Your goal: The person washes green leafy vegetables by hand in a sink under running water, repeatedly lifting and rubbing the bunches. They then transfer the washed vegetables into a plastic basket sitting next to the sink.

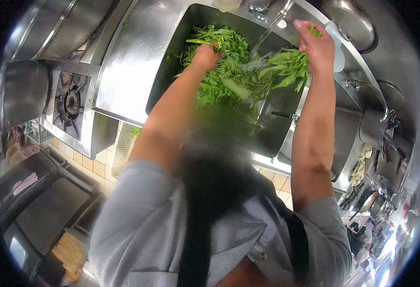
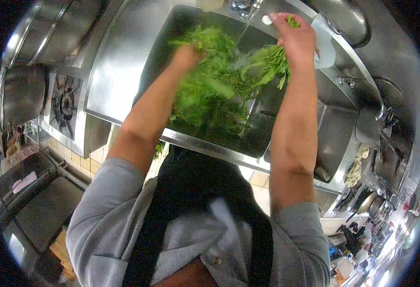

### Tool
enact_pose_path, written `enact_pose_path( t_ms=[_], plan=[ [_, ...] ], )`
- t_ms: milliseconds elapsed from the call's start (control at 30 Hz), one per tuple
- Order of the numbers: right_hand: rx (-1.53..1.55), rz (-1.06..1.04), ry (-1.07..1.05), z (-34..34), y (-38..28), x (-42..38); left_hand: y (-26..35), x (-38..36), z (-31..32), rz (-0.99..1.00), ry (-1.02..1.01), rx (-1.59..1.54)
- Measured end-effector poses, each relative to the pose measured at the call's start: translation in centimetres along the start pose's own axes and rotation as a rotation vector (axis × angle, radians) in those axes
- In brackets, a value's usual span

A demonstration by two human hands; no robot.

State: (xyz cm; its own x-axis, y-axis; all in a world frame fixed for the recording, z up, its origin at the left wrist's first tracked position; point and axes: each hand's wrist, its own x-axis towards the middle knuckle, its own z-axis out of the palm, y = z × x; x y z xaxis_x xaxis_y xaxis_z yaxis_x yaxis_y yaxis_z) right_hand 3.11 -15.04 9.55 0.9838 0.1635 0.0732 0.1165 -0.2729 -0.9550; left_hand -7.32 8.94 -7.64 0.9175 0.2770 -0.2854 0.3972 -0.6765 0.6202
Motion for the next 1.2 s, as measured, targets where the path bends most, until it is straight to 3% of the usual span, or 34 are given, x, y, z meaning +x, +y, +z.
enact_pose_path(
  t_ms=[67, 133, 200, 300, 433, 500, 600, 667, 733, 800, 867, 933, 967, 1067, 1133, 1200],
  plan=[
    [-0.051, 0.039, -0.112, 1.0, 1.3, -0.4, 0.2, 0.4, 0.3, 0.053, 0.010, -0.122],
    [-0.104, 0.077, -0.224, 2.8, 2.6, -1.3, 4.3, -2.0, -1.4, 0.084, 0.055, -0.154],
    [-0.203, 0.111, -0.349, 5.0, 3.7, -2.3, 5.8, -1.9, -1.4, 0.270, -0.114, -0.560],
    [-0.167, 0.136, -0.402, 6.1, 4.2, -2.6, 9.0, -3.0, -3.3, 0.204, -0.194, -0.442],
    [-0.033, 0.181, -0.217, 5.1, 4.5, -1.6, 7.4, -1.1, -0.9, 0.351, 0.000, -0.498],
    [0.059, 0.141, -0.162, 4.2, 4.0, -1.0, 7.4, -2.0, -1.7, 0.301, -0.190, -0.659],
    [0.124, 0.068, -0.091, 2.2, 4.0, 0.2, 5.6, -0.9, -0.3, 0.263, -0.226, -0.642],
    [-0.320, -0.111, 0.022, 0.9, 4.8, 1.1, 5.7, -1.3, -0.9, 0.266, -0.177, -0.636],
    [-0.381, -0.025, -0.017, 1.4, 3.2, -0.2, 5.7, -1.4, -0.8, 0.270, -0.131, -0.629],
    [-0.474, -0.056, -0.220, 2.6, 2.4, -1.1, 6.1, -1.0, -0.1, 0.360, -0.043, -0.559],
    [-0.511, -0.176, -0.247, 4.0, 5.0, -1.0, 7.7, -1.4, -0.9, 0.345, -0.079, -0.463],
    [-0.389, -0.063, -0.418, 5.3, 4.3, -1.8, 8.6, -2.1, -2.1, 0.325, -0.111, -0.368],
    [-0.206, 0.078, -0.396, 5.1, 3.7, -2.2, 8.9, -2.5, -2.6, 0.317, -0.166, -0.366],
    [-0.105, 0.139, -0.248, 4.6, 4.0, -2.0, 8.1, -2.4, -2.3, 0.308, -0.172, -0.436],
    [-0.011, 0.153, -0.240, 4.0, 4.4, -1.4, 7.2, -2.5, -1.9, 0.307, -0.121, -0.509],
    [0.150, 0.096, -0.166, 3.2, 4.3, -0.8, 5.9, -2.5, -2.2, 0.276, -0.234, -0.414]
  ],
)
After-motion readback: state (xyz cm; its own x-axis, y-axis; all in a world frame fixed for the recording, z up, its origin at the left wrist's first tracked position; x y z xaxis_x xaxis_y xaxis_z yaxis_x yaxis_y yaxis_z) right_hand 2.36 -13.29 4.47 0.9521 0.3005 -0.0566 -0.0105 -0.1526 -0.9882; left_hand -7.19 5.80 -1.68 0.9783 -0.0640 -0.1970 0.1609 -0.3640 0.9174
